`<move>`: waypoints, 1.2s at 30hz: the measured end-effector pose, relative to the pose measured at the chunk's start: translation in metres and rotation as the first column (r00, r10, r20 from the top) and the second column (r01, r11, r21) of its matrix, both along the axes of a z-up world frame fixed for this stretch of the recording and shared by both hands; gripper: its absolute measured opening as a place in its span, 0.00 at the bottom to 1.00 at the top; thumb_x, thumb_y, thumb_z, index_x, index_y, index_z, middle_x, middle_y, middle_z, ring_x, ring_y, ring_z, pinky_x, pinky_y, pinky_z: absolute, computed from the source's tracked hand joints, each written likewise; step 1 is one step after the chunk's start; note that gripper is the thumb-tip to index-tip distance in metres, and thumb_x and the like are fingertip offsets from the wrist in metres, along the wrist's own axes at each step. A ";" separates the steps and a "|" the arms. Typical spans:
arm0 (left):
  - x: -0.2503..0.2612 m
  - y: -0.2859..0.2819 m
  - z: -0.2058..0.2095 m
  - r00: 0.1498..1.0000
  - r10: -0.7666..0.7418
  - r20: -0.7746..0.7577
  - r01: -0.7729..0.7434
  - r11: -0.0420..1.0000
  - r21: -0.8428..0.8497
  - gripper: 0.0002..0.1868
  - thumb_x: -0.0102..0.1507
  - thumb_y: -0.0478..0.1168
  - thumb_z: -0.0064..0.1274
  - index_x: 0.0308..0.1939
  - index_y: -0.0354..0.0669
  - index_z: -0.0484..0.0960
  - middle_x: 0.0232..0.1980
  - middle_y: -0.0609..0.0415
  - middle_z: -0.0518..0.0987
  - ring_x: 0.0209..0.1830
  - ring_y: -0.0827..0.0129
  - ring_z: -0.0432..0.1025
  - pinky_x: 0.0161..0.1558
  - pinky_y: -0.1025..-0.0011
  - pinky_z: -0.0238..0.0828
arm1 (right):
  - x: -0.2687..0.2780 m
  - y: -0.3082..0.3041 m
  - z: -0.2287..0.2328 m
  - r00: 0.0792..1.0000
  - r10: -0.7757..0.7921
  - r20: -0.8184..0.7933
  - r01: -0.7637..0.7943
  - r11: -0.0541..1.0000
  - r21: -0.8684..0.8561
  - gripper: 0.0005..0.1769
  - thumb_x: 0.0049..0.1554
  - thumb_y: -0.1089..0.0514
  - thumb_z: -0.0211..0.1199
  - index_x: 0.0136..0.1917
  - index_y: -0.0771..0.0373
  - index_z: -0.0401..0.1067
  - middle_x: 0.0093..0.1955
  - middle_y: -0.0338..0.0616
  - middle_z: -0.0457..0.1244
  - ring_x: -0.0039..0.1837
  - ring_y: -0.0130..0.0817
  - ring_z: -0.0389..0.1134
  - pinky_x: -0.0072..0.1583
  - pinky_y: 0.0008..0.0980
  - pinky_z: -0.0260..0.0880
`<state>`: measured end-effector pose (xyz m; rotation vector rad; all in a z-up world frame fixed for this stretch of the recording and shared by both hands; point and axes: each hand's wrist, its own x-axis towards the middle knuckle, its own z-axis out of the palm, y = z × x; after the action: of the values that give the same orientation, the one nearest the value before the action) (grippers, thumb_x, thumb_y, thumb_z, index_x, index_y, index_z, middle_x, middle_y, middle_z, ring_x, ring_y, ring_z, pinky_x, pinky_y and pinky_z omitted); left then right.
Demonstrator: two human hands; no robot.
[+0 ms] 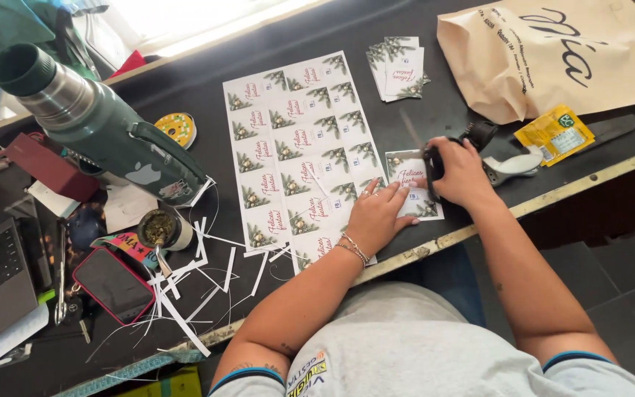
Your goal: Cutting out individual cards from a printed sheet using scissors
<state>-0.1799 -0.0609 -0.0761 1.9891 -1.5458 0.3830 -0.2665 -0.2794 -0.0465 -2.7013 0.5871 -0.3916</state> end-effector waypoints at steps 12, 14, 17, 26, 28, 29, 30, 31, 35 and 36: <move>0.002 -0.001 -0.004 0.999 0.007 -0.048 -0.006 1.000 0.023 0.33 0.59 0.67 0.50 0.52 0.44 0.73 0.59 0.48 0.78 0.56 0.58 0.79 0.71 0.53 0.64 | -0.010 0.015 0.024 0.972 0.139 -0.191 -0.136 0.990 0.029 0.51 0.41 0.27 0.73 0.71 0.48 0.62 0.60 0.46 0.71 0.70 0.42 0.68 0.83 0.52 0.39; 0.001 -0.002 -0.005 0.999 -0.003 -0.047 0.004 1.000 0.023 0.32 0.59 0.66 0.50 0.52 0.45 0.73 0.59 0.48 0.78 0.56 0.58 0.78 0.71 0.53 0.64 | -0.010 0.014 0.022 0.975 0.132 -0.179 -0.127 0.991 0.035 0.51 0.41 0.28 0.74 0.71 0.48 0.61 0.60 0.47 0.71 0.70 0.42 0.68 0.83 0.50 0.40; 0.002 -0.001 -0.001 0.999 -0.020 -0.050 0.021 1.000 0.021 0.31 0.59 0.65 0.51 0.52 0.45 0.72 0.59 0.48 0.78 0.56 0.58 0.78 0.71 0.52 0.64 | -0.007 0.015 0.026 0.987 0.139 -0.082 -0.137 0.990 0.027 0.47 0.42 0.39 0.71 0.72 0.49 0.60 0.61 0.47 0.70 0.70 0.42 0.68 0.83 0.50 0.40; 0.002 -0.002 0.001 0.997 -0.046 -0.060 0.045 0.999 -0.004 0.29 0.59 0.64 0.51 0.50 0.45 0.72 0.59 0.47 0.77 0.55 0.54 0.78 0.70 0.50 0.63 | 0.003 0.012 0.018 0.973 0.229 -0.015 -0.230 0.972 -0.041 0.48 0.41 0.32 0.72 0.69 0.54 0.66 0.53 0.52 0.72 0.63 0.43 0.72 0.83 0.45 0.43; 0.001 -0.001 0.002 0.998 -0.046 -0.052 0.045 0.999 -0.010 0.29 0.58 0.63 0.53 0.51 0.45 0.72 0.58 0.47 0.77 0.55 0.54 0.78 0.70 0.50 0.63 | -0.001 0.018 0.027 0.970 0.242 -0.014 -0.242 0.970 0.003 0.48 0.41 0.29 0.73 0.68 0.54 0.66 0.52 0.51 0.72 0.63 0.43 0.72 0.83 0.42 0.46; 0.000 0.001 0.007 0.998 -0.038 -0.045 0.038 0.999 -0.013 0.30 0.58 0.63 0.53 0.50 0.44 0.73 0.59 0.46 0.76 0.59 0.54 0.76 0.70 0.49 0.62 | -0.004 0.020 0.031 0.981 0.192 -0.016 -0.189 0.976 0.104 0.48 0.41 0.32 0.74 0.68 0.54 0.66 0.54 0.53 0.72 0.65 0.47 0.70 0.80 0.46 0.50; -0.001 0.002 0.012 0.999 -0.030 -0.038 0.030 0.999 -0.015 0.31 0.57 0.64 0.53 0.50 0.44 0.73 0.60 0.46 0.76 0.63 0.54 0.74 0.71 0.49 0.62 | -0.006 0.021 0.036 0.990 0.142 -0.022 -0.135 0.970 0.204 0.47 0.41 0.35 0.75 0.69 0.55 0.66 0.55 0.54 0.71 0.67 0.52 0.68 0.78 0.49 0.54; -0.001 0.005 0.015 0.999 -0.029 -0.040 0.028 0.999 -0.015 0.31 0.57 0.64 0.53 0.50 0.44 0.73 0.60 0.46 0.76 0.63 0.54 0.74 0.71 0.49 0.62 | -0.008 0.030 0.043 0.989 0.144 -0.024 -0.136 0.969 0.204 0.47 0.41 0.35 0.75 0.69 0.55 0.66 0.55 0.54 0.71 0.67 0.52 0.68 0.78 0.49 0.54; -0.003 0.009 0.023 0.995 0.024 -0.098 -0.027 0.999 -0.030 0.38 0.51 0.60 0.63 0.59 0.47 0.72 0.68 0.44 0.69 0.65 0.41 0.69 0.69 0.43 0.62 | -0.019 0.046 0.047 0.998 -0.001 0.062 -0.023 0.920 0.390 0.49 0.39 0.41 0.80 0.69 0.51 0.62 0.58 0.51 0.68 0.67 0.52 0.66 0.73 0.54 0.58; -0.004 0.009 0.024 0.990 0.013 -0.139 -0.018 0.999 -0.038 0.39 0.50 0.57 0.65 0.60 0.48 0.70 0.70 0.43 0.68 0.65 0.41 0.70 0.68 0.43 0.64 | -0.023 0.045 0.042 0.998 -0.046 0.052 0.020 0.908 0.419 0.48 0.41 0.42 0.79 0.70 0.47 0.61 0.59 0.47 0.69 0.69 0.51 0.66 0.72 0.53 0.59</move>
<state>-0.1834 -0.0521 -0.0526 1.9553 -1.4270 0.2732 -0.2893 -0.2344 -0.0042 -2.2621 0.6202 -0.3130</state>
